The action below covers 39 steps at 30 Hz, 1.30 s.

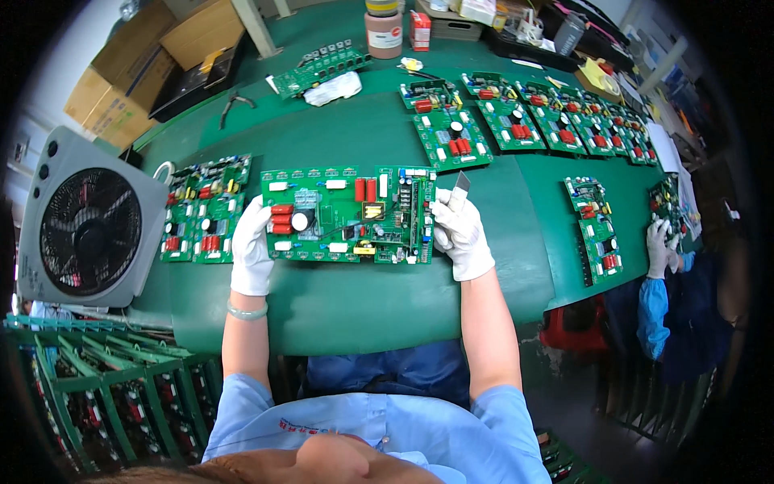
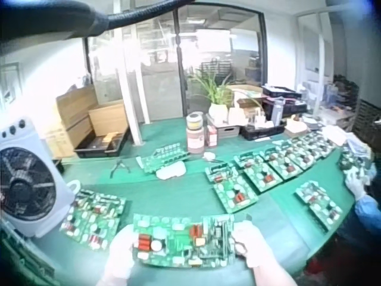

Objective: The person cleans multiple green circuit boards using a small white cloth. They wipe both sides of each board, flip them over, and then place them into a green storage rack. The process is repeated for several boards.

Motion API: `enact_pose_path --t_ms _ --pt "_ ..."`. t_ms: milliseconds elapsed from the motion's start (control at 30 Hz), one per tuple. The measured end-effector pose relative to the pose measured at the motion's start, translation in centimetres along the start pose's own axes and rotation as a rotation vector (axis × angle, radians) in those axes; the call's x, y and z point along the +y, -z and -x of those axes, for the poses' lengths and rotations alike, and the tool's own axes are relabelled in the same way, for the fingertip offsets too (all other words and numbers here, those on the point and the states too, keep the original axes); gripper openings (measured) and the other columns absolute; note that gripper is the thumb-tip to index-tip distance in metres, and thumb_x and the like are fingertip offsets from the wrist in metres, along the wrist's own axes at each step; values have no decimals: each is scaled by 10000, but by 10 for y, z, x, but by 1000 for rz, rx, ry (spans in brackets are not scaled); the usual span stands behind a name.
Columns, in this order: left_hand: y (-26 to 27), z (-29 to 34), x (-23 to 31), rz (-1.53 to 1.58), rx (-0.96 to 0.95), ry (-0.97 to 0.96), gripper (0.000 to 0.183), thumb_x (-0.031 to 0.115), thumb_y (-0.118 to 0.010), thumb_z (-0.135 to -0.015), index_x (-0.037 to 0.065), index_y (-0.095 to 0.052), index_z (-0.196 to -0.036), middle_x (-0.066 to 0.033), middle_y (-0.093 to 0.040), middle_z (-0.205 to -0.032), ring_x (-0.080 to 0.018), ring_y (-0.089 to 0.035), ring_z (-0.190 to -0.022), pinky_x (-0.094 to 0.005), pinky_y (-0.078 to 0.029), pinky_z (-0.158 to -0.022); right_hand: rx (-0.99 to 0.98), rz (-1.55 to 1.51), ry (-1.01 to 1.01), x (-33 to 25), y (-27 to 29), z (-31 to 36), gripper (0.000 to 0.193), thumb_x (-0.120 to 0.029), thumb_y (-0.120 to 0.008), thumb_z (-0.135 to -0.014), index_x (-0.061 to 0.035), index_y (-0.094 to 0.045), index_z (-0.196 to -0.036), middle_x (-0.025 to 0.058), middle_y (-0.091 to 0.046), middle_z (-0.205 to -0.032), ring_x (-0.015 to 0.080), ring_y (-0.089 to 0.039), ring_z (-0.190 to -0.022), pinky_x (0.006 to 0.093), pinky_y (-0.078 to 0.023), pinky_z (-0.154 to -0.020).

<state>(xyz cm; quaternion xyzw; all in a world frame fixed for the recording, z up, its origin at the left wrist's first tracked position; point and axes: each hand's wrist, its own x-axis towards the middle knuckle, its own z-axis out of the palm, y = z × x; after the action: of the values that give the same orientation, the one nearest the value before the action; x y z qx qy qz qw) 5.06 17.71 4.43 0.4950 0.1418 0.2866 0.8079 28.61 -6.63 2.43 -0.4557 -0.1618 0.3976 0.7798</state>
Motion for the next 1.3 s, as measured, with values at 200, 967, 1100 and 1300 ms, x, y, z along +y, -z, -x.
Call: enact_pose_path --t_ms 200,967,1100,1300 --pt "6 2 -20 27 87 57 495 197 -587 -918 -32 -497 -1348 21 -610 -993 -26 -453 -741 -183 -389 -684 -9 20 47 11 18 -6 390 -155 -697 -868 67 -623 -1180 45 -650 -792 36 -406 -449 200 -257 -393" --pt "7 5 -28 -4 134 32 420 154 -481 -909 -15 -524 -1291 59 -562 -843 14 -422 -666 -159 -356 -600 -109 99 -31 1 12 5 339 -124 -786 -784 53 -658 -1043 84 -666 -739 89 -476 -409 242 -328 -374" --pt "11 6 -30 -50 136 1 441 184 -493 -918 -15 -516 -1311 50 -585 -882 10 -436 -678 -160 -362 -612 -121 92 -20 2 12 6 322 -111 -789 -778 53 -658 -1022 81 -654 -708 92 -478 -409 250 -339 -375" --pt "14 7 -28 -104 140 10 452 192 -505 -912 -12 -523 -1314 50 -602 -907 12 -443 -687 -156 -355 -610 -87 89 -82 -1 11 6 296 -96 -799 -728 12 -636 -951 90 -655 -773 93 -511 -435 214 -355 -344"
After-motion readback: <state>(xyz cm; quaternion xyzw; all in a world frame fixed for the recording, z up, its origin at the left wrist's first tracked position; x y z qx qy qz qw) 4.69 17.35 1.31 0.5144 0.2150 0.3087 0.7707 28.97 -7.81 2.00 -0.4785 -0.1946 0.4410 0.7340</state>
